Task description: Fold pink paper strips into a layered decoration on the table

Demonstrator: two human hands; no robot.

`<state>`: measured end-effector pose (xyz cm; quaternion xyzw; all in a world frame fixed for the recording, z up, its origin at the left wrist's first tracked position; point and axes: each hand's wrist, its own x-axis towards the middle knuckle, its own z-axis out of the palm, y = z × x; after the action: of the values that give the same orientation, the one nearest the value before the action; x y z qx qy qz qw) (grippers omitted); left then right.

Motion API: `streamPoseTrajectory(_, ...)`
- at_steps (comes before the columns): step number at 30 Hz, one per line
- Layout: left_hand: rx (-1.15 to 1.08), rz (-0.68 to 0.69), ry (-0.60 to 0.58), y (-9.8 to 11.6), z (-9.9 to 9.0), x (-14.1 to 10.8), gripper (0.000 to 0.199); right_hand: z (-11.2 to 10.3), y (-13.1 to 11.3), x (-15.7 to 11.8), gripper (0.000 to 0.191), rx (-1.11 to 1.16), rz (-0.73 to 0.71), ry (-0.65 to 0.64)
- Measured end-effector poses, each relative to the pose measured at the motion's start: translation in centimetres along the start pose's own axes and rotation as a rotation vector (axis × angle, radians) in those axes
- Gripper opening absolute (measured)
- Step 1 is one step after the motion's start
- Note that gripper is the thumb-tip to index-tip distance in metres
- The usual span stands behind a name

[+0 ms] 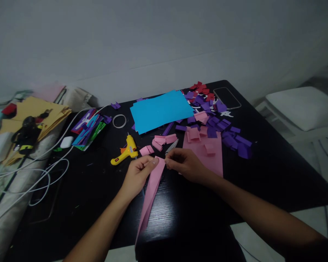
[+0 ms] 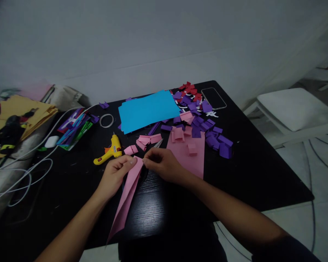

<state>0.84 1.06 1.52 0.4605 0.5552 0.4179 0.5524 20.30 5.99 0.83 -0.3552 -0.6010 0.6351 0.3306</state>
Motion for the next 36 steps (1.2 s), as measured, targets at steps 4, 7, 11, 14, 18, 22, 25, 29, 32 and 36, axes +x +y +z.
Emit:
streamPoseTrajectory(4, -0.002, 0.006, 0.017, -0.1, -0.1, 0.1, 0.044, -0.1, -0.2, 0.0, 0.017, 0.001, -0.01, -0.01)
streamPoseTrajectory(7, 0.0, 0.005, 0.019, -0.2, -0.2, 0.2, 0.042, -0.2, -0.2, 0.1, 0.016, -0.009, -0.013, -0.002)
streamPoseTrajectory(11, 0.033, 0.0, 0.009, -0.5, -0.2, 0.1, 0.041, -0.4, -0.2, 0.0, 0.014, -0.001, -0.001, -0.027)
streamPoseTrajectory(14, 0.059, 0.009, 0.007, -0.6, -0.1, 0.0, 0.043, -0.3, 0.0, 0.0, 0.02, 0.029, 0.021, -0.058)
streamPoseTrajectory(18, 0.057, 0.018, -0.025, -0.5, 0.3, -0.1, 0.041, 0.0, 0.3, 0.1, 0.024, 0.036, 0.05, -0.055)
streamPoseTrajectory(22, 0.026, -0.009, -0.088, -0.2, 0.5, -0.2, 0.038, -0.7, 0.3, 0.5, 0.026, -0.002, -0.024, 0.036)
streamPoseTrajectory(25, -0.036, -0.126, -0.149, -0.1, -0.3, 0.0, 0.037, -2.2, 0.2, 1.1, 0.03, -0.017, -0.075, 0.232)
streamPoseTrajectory(29, -0.033, -0.138, -0.166, 0.3, -2.4, 0.5, 0.032, -4.2, 0.1, 2.0, 0.033, 0.086, -0.09, 0.471)
streamPoseTrajectory(32, -0.047, 0.0, -0.004, 0.6, -3.7, 1.0, 0.026, -4.6, 0.2, 2.3, 0.03, 0.178, -0.08, 0.523)
streamPoseTrajectory(36, -0.231, 0.186, 0.332, 0.9, -4.1, 1.5, 0.018, -4.4, 0.3, 1.9, 0.024, 0.298, -0.037, 0.241)
